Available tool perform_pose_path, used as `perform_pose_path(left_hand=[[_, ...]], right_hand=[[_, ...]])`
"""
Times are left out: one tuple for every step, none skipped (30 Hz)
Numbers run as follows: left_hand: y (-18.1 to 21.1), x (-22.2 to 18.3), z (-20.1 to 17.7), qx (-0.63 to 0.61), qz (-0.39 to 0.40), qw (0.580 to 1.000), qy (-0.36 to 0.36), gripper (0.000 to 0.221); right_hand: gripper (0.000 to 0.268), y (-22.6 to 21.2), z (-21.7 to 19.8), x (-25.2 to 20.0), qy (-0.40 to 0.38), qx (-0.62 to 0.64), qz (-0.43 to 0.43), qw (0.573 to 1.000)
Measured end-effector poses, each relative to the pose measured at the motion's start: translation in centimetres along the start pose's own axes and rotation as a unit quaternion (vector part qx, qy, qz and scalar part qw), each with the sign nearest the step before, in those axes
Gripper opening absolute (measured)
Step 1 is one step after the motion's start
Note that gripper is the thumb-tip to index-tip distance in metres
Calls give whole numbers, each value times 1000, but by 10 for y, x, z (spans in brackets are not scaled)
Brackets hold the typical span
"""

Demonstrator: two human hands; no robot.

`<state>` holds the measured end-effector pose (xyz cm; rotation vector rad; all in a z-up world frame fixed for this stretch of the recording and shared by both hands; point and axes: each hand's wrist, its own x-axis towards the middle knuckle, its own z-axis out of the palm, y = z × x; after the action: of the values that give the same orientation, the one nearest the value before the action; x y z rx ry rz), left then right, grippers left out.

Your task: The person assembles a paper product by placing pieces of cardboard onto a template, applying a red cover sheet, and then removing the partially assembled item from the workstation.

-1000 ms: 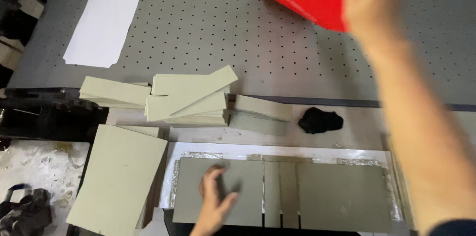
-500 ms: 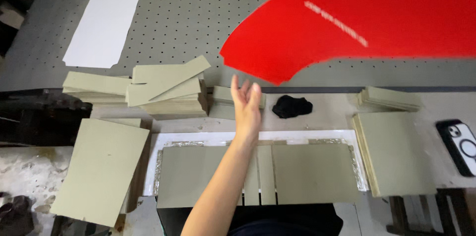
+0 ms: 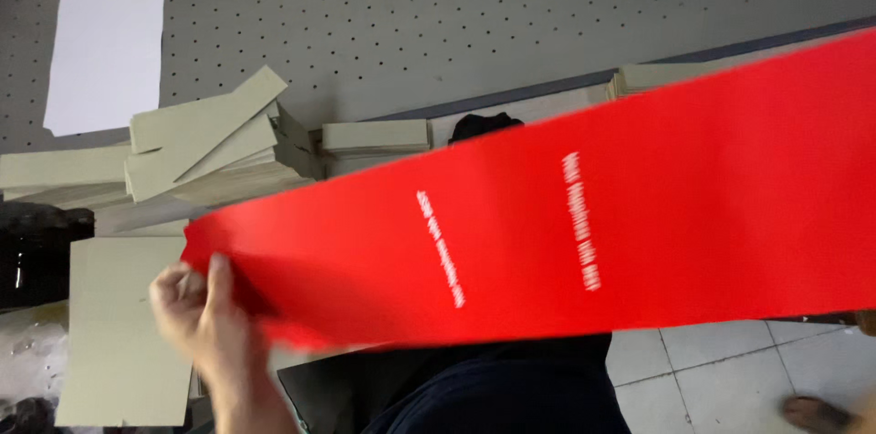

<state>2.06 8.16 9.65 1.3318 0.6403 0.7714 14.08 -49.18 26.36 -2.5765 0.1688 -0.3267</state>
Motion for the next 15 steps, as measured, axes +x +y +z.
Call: perform_pose_path(left_hand=[[18, -7, -13, 86, 10, 996, 0, 26], [24, -10, -22, 89, 10, 996, 0, 26], [30, -14, -29, 201, -27, 979, 13, 32], [37, -18, -36, 310, -64, 948, 25, 39], [31, -16, -44, 311, -64, 948, 25, 39], [24, -14, -52, 408, -60, 911, -9, 24], [19, -11, -58, 499, -55, 864, -45, 14], [2, -5, -69, 500, -54, 863, -46, 14], [-15, 0, -80, 514, -45, 854, -67, 9], [-33, 4, -91, 528, -36, 844, -89, 12], [-43, 7, -95, 529, -36, 843, -90, 12], [-54, 10, -98, 538, -12, 836, -105, 17], [-64, 12, -100, 547, 11, 828, -119, 24], [-64, 11, -96, 548, 11, 828, -121, 24], [-65, 10, -93, 544, 23, 829, -126, 26]], right_hand=[[24, 11, 18, -13, -8, 3, 15, 1000], [25, 22, 33, -17, -17, 7, 30, 999], [26, 32, 49, -22, -25, 10, 45, 999], [27, 39, 65, -29, -33, 14, 60, 998], [27, 57, 93, -34, -33, 15, 60, 998], [32, 74, 122, -39, -76, -12, 19, 997], [38, 90, 150, -43, -118, -37, -19, 992], [38, 99, 169, -48, -118, -37, -18, 992], [38, 109, 187, -53, -125, -35, -36, 991], [38, 119, 206, -58, -131, -32, -55, 989], [38, 131, 222, -60, -131, -32, -53, 989], [38, 144, 237, -62, -117, -47, -89, 988], [39, 157, 252, -64, -102, -62, -126, 985], [39, 156, 257, -63, -103, -62, -124, 985], [41, 156, 262, -64, -134, -98, -73, 983]])
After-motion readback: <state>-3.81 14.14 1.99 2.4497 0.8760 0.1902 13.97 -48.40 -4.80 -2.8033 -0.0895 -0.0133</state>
